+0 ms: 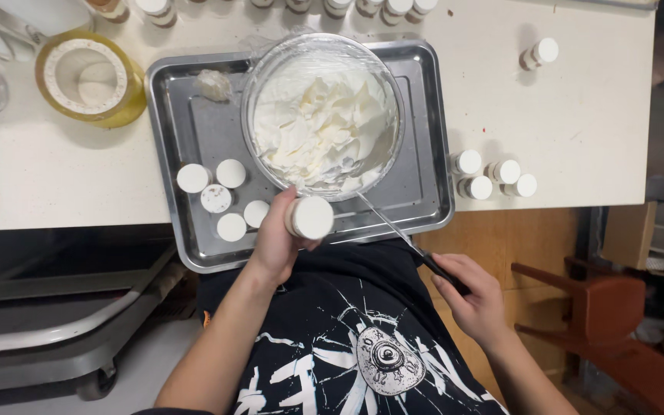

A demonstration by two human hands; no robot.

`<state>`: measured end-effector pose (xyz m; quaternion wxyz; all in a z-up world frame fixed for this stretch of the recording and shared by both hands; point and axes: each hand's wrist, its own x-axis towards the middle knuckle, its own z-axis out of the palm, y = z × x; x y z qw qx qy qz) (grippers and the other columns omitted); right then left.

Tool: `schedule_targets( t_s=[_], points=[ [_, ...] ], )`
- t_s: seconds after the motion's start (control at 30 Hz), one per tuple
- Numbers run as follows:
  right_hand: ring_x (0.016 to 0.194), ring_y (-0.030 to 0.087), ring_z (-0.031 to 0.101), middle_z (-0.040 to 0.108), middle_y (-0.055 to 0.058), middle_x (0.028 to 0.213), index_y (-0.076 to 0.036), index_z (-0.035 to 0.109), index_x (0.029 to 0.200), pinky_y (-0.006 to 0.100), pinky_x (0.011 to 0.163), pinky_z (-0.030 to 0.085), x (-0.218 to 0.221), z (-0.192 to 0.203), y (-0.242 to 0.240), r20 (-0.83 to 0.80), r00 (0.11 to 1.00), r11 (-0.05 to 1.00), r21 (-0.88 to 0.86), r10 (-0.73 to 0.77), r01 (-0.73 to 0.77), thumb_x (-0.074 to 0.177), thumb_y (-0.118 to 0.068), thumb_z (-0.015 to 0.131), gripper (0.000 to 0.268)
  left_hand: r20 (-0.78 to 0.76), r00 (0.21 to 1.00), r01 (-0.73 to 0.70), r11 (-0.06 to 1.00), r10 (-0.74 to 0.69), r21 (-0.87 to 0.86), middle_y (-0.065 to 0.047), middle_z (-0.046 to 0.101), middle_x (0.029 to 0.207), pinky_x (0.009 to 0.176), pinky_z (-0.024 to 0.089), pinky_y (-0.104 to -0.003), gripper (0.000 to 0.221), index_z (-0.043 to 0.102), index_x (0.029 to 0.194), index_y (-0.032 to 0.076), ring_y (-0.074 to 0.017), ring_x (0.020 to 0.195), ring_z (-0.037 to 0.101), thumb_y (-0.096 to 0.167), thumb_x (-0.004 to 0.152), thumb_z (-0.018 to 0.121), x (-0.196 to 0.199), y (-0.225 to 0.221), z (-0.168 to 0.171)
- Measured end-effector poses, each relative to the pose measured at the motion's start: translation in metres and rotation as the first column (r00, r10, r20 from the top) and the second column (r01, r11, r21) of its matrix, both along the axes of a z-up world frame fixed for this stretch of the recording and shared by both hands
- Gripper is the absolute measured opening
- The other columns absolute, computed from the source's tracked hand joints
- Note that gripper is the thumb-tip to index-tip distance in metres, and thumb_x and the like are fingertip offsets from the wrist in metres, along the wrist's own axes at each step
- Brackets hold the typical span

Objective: The person fills small cups with a white substance from a bowl using a knife and then organizes the cups on a table.

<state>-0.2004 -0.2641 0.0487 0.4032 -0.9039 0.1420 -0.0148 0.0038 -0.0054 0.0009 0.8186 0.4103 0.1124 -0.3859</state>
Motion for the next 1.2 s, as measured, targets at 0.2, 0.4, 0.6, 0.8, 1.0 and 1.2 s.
schedule_targets(
  t_s=[0.2, 0.4, 0.6, 0.8, 1.0, 1.2],
  points=[
    [0.102, 0.024, 0.071, 0.073, 0.016, 0.113, 0.004, 0.068, 0.118, 0.031, 0.09, 0.055, 0.031, 0.013, -0.002, 0.196, 0.964, 0.935, 0.271, 0.179, -0.228, 0.088, 0.001, 0.072, 0.03, -0.097, 0.903, 0.424, 0.905, -0.418, 0.047, -0.004, 0.054, 0.059, 0.045, 0.034, -0.03, 0.054, 0.062, 0.078, 0.008, -0.0143, 0.048, 0.045, 0.046, 0.107, 0.038, -0.003, 0.004, 0.0],
    [0.078, 0.012, 0.066, 0.071, 0.014, 0.116, 0.003, 0.065, 0.13, 0.022, 0.064, 0.055, 0.049, 0.009, 0.018, 0.101, 0.993, 0.883, 0.46, 0.053, -0.094, 0.094, 0.0, 0.066, 0.036, 0.057, 0.99, 0.122, 0.989, -0.127, 0.084, -0.006, 0.062, 0.066, 0.049, 0.042, -0.029, 0.055, 0.068, 0.092, 0.005, -0.0154, 0.054, 0.052, 0.046, 0.106, 0.034, -0.011, -0.002, -0.008],
    [0.061, 0.009, 0.056, 0.071, 0.016, 0.112, 0.002, 0.054, 0.142, 0.022, 0.048, 0.046, 0.051, 0.011, 0.048, -0.115, 0.992, 0.696, 0.708, -0.055, 0.121, 0.098, -0.002, 0.057, 0.044, 0.188, 0.954, -0.258, 0.96, 0.235, 0.108, -0.006, 0.066, 0.093, 0.066, 0.05, -0.027, 0.06, 0.06, 0.123, 0.004, -0.0124, 0.076, 0.059, 0.051, 0.109, 0.027, -0.021, -0.005, -0.02],
    [0.06, 0.009, 0.057, 0.071, 0.016, 0.112, 0.002, 0.052, 0.142, 0.022, 0.047, 0.047, 0.048, 0.018, 0.058, -0.112, 0.994, 0.687, 0.722, -0.007, 0.086, 0.099, -0.002, 0.056, 0.044, 0.358, 0.909, -0.254, 0.965, 0.215, 0.067, -0.005, 0.066, 0.103, 0.074, 0.052, -0.026, 0.062, 0.057, 0.126, 0.003, -0.0117, 0.088, 0.063, 0.052, 0.111, 0.023, -0.025, -0.003, -0.023],
    [0.061, 0.009, 0.057, 0.072, 0.015, 0.113, 0.002, 0.052, 0.142, 0.022, 0.048, 0.047, 0.047, 0.016, 0.063, -0.092, 0.996, 0.685, 0.725, -0.006, 0.071, 0.1, -0.003, 0.055, 0.043, 0.554, 0.817, -0.315, 0.929, 0.163, 0.192, -0.005, 0.068, 0.099, 0.073, 0.053, -0.024, 0.058, 0.055, 0.127, 0.003, -0.0109, 0.085, 0.063, 0.047, 0.112, 0.022, -0.025, -0.002, -0.021],
    [0.062, 0.007, 0.055, 0.072, 0.012, 0.11, 0.002, 0.055, 0.14, 0.02, 0.05, 0.046, 0.042, 0.018, 0.073, -0.089, 0.996, 0.738, 0.673, 0.02, 0.045, 0.099, -0.002, 0.057, 0.041, 0.557, 0.812, -0.36, 0.901, 0.174, 0.244, -0.004, 0.065, 0.097, 0.069, 0.05, -0.024, 0.056, 0.058, 0.124, 0.003, -0.01, 0.082, 0.06, 0.045, 0.112, 0.023, -0.025, -0.006, -0.019]
  ],
)
